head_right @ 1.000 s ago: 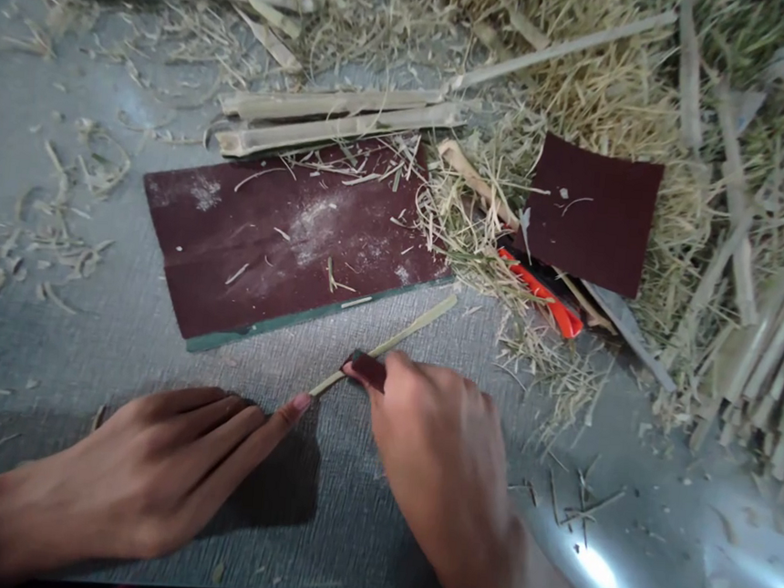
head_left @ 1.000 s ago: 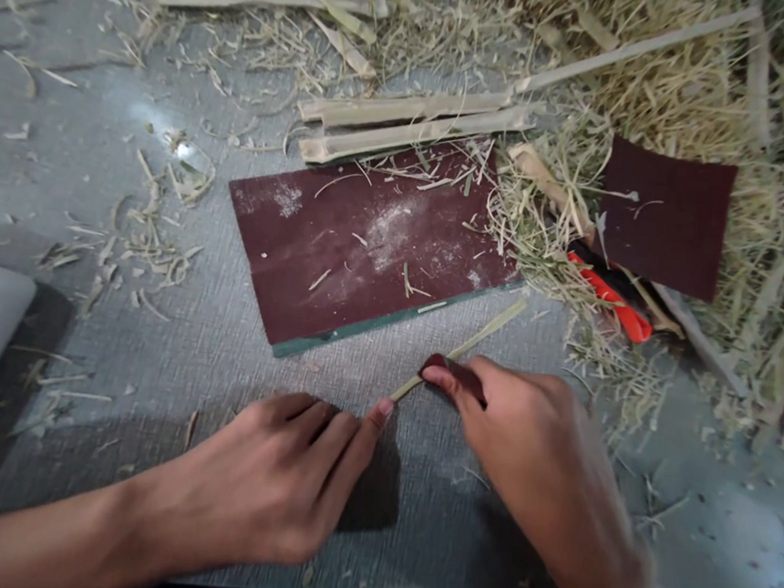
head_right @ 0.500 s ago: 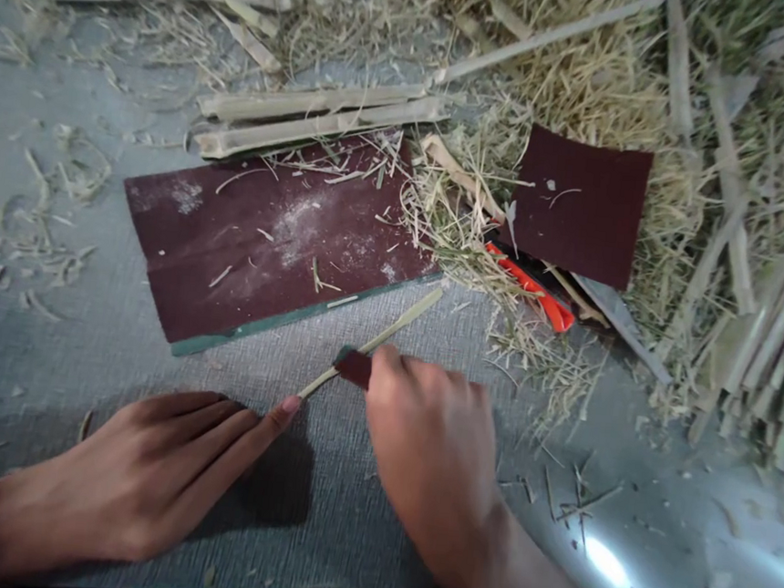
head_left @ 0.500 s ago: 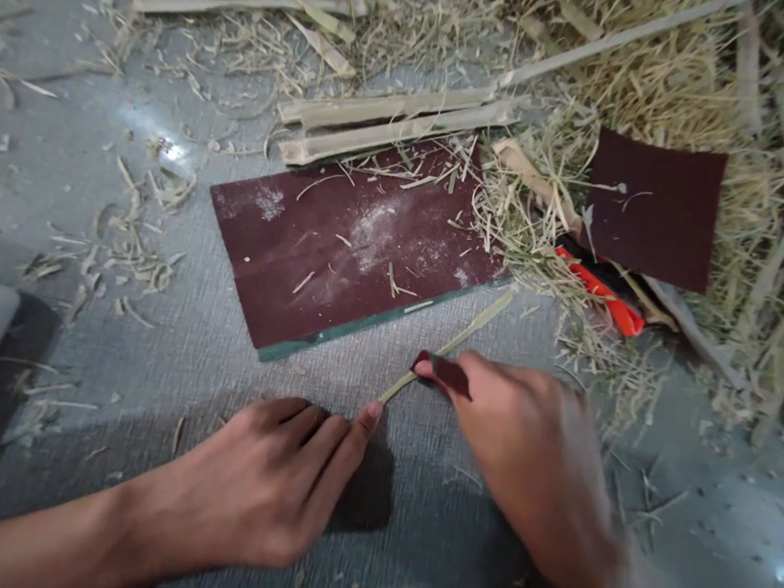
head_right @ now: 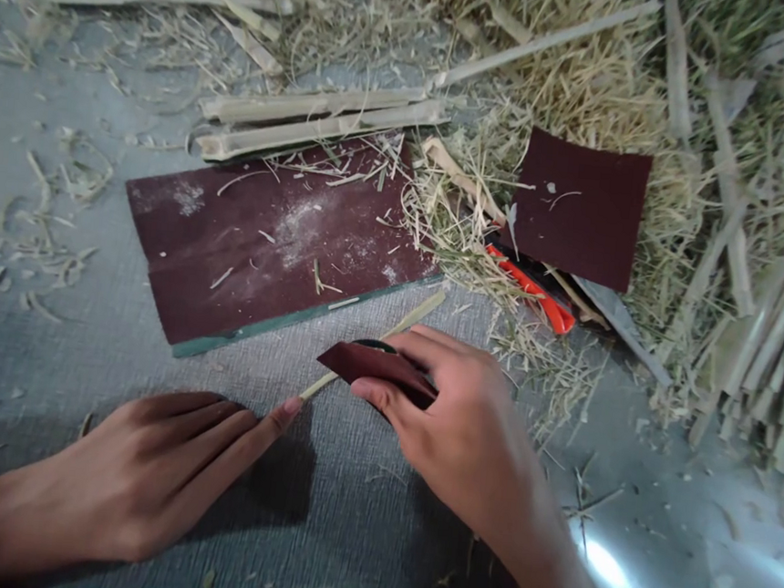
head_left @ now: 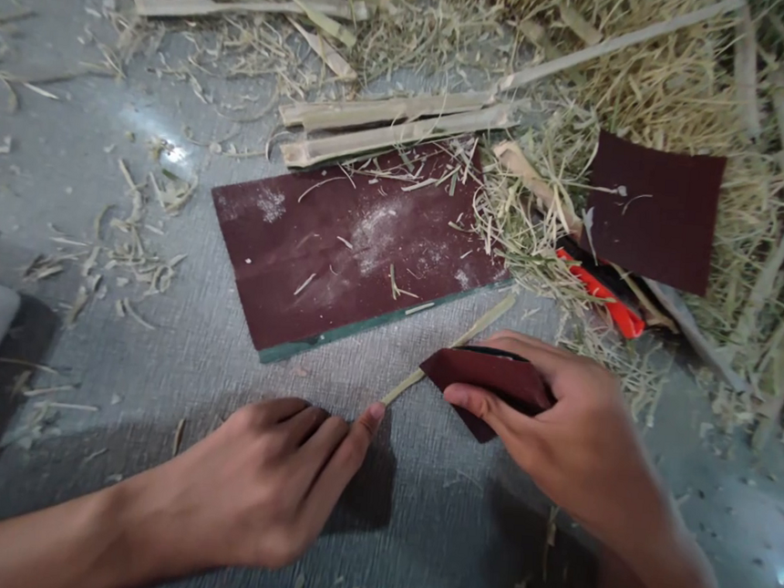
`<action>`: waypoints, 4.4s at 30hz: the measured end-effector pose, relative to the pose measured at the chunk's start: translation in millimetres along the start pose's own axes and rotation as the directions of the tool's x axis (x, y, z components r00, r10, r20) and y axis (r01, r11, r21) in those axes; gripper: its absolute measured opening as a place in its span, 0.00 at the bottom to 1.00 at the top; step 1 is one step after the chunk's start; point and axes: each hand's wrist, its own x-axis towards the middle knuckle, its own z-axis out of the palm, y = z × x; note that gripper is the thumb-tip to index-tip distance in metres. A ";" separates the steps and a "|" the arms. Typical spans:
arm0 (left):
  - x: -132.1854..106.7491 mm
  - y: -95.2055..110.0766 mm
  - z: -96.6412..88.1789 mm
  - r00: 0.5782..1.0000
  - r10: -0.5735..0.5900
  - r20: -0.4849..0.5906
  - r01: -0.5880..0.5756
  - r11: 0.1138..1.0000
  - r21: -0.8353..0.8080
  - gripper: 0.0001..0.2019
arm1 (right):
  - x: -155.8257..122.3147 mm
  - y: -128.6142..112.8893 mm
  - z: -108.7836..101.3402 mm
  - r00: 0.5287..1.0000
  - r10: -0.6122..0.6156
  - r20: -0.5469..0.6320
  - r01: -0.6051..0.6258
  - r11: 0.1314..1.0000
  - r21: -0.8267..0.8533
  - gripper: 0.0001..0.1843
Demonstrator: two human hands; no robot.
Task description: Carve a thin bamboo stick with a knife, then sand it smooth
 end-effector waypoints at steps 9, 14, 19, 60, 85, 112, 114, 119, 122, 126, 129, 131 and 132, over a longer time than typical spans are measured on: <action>-1.5 0.2 0.9 1.000 0.020 0.019 -0.021 0.999 0.046 0.15 | 0.8 2.9 2.3 0.985 0.054 -0.164 -0.059 0.998 -0.028 0.11; -2.1 0.5 1.8 1.000 0.018 0.019 -0.019 0.999 0.035 0.15 | -2.5 3.3 3.7 0.977 0.041 -0.209 -0.065 0.992 -0.108 0.13; -1.0 -0.2 2.0 1.000 0.008 0.018 -0.008 0.999 0.036 0.15 | -4.2 -2.0 9.3 0.992 0.028 -0.120 -0.050 0.982 -0.181 0.11; -0.1 1.7 4.3 1.000 0.010 0.012 -0.010 0.999 0.041 0.15 | 11.0 1.3 9.8 0.989 -0.019 -0.146 -0.056 0.866 -0.498 0.17; 0.0 0.9 4.0 1.000 -0.003 0.027 0.002 1.000 0.028 0.16 | 12.4 1.2 11.1 0.985 -0.009 -0.170 -0.072 0.883 -0.464 0.22; -0.5 0.6 3.9 1.000 0.004 0.029 -0.005 0.999 0.050 0.16 | 11.2 3.8 11.2 0.957 0.040 -0.288 -0.179 0.863 -0.473 0.22; -1.3 0.8 4.7 1.000 0.006 0.027 -0.008 0.999 0.047 0.15 | 11.0 3.7 10.9 0.975 0.021 -0.220 -0.122 0.883 -0.454 0.20; -1.6 0.0 5.0 0.999 0.011 0.045 -0.013 0.999 0.045 0.16 | 12.0 8.3 9.0 0.977 0.016 -0.211 -0.116 0.876 -0.469 0.21; -1.4 -0.4 3.6 0.999 0.019 0.049 -0.021 0.999 0.041 0.15 | 11.4 10.8 9.6 0.957 0.017 -0.289 -0.161 0.861 -0.483 0.21; -1.1 0.2 1.5 0.999 0.021 0.051 -0.023 0.999 0.043 0.15 | 8.7 6.9 12.3 0.992 -0.080 -0.100 0.030 0.905 -0.425 0.20; -1.1 0.8 1.6 0.999 0.003 0.052 -0.007 0.997 0.070 0.16 | 9.2 4.6 11.3 0.972 -0.027 -0.234 -0.087 0.882 -0.463 0.22; -1.6 0.9 2.6 0.999 0.000 0.043 -0.003 0.997 0.073 0.16 | 8.9 2.4 12.0 0.968 -0.028 -0.248 -0.091 0.886 -0.455 0.22; -2.1 1.0 3.1 0.999 0.001 0.041 -0.004 0.998 0.068 0.16 | 8.5 1.2 12.8 0.983 -0.045 -0.179 -0.036 0.903 -0.428 0.20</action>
